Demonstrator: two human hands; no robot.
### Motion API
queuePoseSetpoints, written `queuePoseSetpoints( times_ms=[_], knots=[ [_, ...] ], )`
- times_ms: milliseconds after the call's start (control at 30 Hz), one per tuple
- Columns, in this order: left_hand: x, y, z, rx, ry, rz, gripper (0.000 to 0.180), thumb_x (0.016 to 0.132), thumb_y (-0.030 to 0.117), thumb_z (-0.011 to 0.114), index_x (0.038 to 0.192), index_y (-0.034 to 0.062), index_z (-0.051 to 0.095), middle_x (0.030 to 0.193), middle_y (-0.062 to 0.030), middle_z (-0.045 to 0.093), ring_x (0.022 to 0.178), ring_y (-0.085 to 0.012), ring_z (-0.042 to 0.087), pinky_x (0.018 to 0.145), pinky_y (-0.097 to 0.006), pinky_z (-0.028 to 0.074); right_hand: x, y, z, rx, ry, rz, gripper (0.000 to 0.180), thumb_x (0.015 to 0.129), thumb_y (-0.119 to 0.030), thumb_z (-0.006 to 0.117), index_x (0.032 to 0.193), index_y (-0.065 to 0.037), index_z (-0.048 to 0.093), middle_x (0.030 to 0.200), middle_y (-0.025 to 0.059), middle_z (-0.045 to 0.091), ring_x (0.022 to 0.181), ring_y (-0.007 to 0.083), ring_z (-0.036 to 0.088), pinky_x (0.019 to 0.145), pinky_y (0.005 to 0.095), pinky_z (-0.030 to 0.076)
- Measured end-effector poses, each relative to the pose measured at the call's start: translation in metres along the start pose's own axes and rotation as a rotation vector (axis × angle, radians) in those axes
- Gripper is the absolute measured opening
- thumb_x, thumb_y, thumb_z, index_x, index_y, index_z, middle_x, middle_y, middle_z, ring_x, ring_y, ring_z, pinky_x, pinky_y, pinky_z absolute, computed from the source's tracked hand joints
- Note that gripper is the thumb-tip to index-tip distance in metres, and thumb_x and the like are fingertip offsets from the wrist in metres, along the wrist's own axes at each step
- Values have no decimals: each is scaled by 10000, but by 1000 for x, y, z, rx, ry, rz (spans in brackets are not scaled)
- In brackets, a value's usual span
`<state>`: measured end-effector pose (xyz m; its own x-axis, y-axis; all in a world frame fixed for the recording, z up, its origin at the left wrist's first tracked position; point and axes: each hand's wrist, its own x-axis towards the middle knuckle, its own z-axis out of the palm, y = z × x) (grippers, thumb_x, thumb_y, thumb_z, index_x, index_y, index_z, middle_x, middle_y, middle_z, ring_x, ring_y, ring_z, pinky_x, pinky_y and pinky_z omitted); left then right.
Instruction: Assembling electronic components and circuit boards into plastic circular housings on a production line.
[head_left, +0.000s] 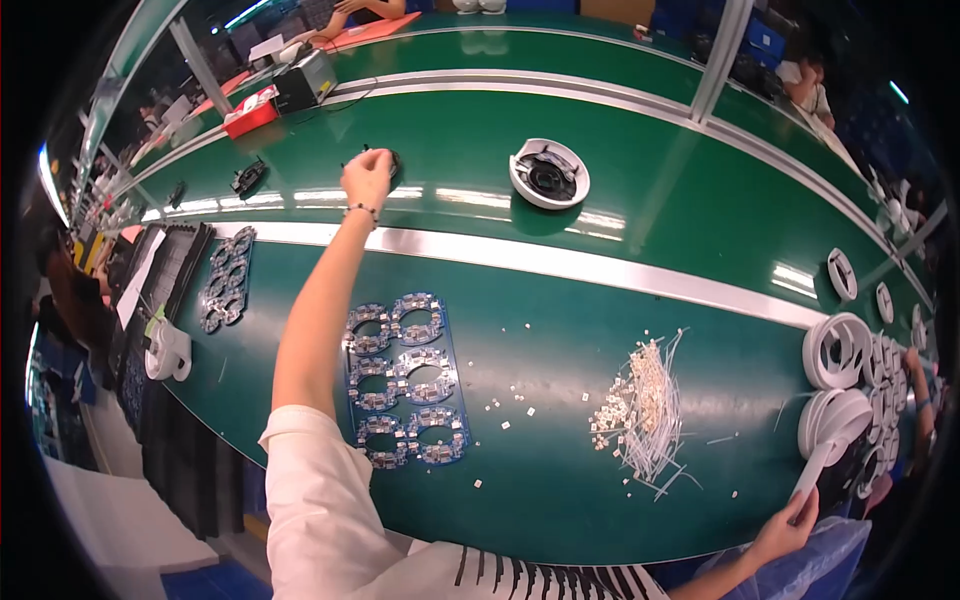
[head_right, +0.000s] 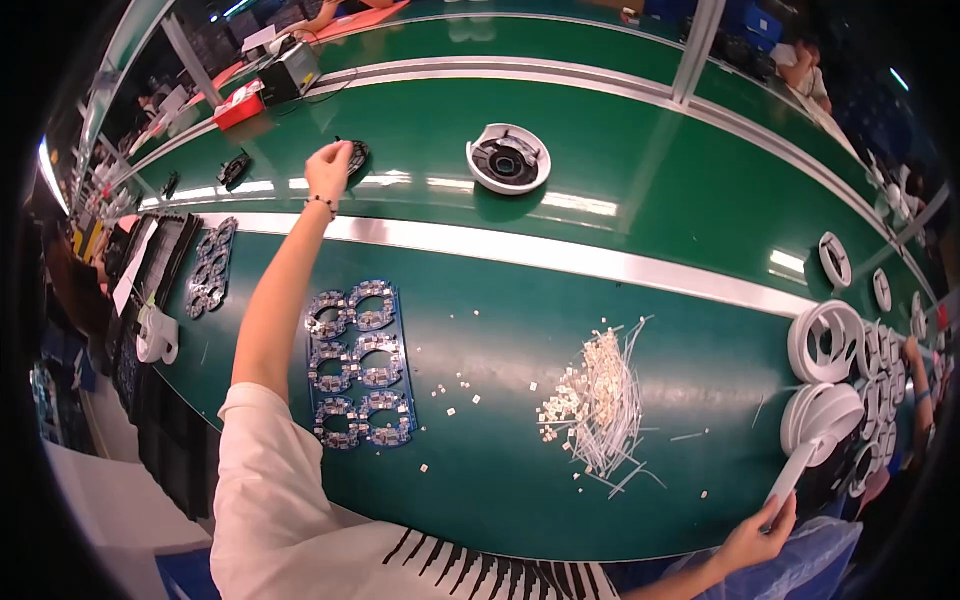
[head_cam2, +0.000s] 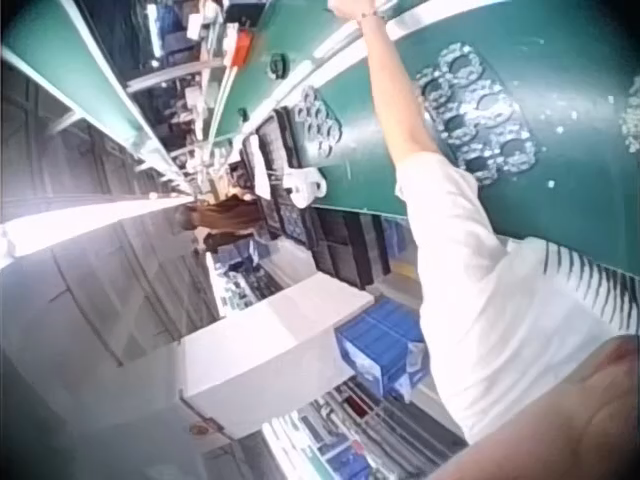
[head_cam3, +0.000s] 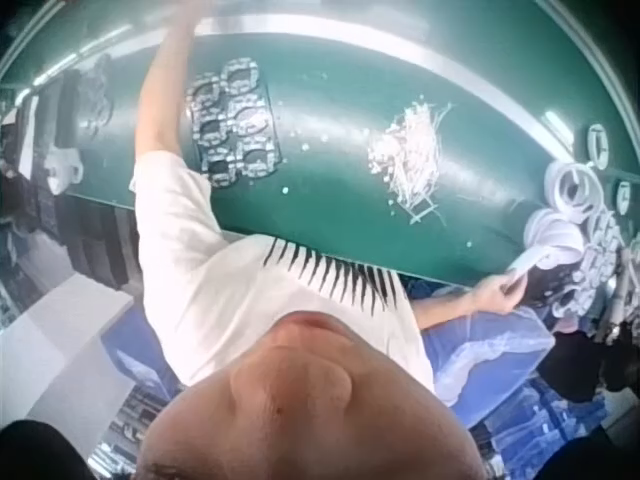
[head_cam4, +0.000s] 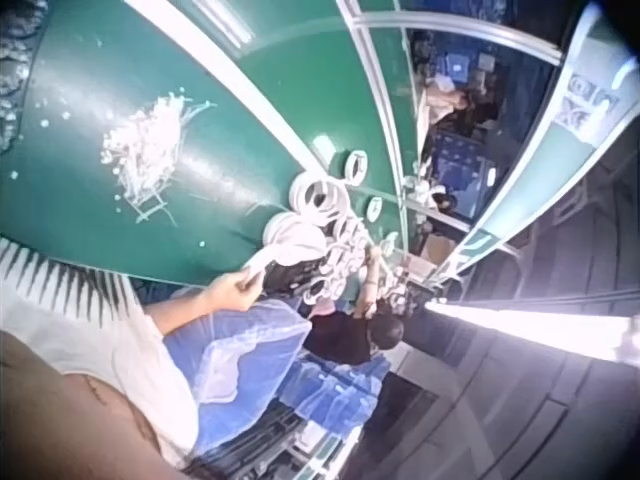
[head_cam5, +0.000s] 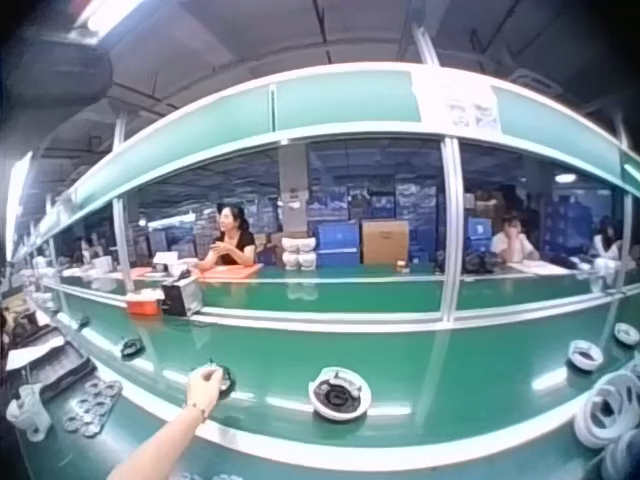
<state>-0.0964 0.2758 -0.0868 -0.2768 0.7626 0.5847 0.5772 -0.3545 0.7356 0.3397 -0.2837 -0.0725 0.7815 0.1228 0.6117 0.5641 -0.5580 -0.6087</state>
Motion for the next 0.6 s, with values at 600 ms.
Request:
queuePoseSetpoints(
  times_ms=[600],
  knots=[
    [9, -4, 4, 319, -200, -531, 526, 583, 279, 689, 992, -26, 563, 1005, -175, 571, 943, -273, 547, 808, -320, 423, -29, -231, 82, 703, -877, -1120, 160, 577, -37, 669, 710, -78, 591, 649, 12, 564, 650, 162, 572, 758, 368, 427]
  ],
)
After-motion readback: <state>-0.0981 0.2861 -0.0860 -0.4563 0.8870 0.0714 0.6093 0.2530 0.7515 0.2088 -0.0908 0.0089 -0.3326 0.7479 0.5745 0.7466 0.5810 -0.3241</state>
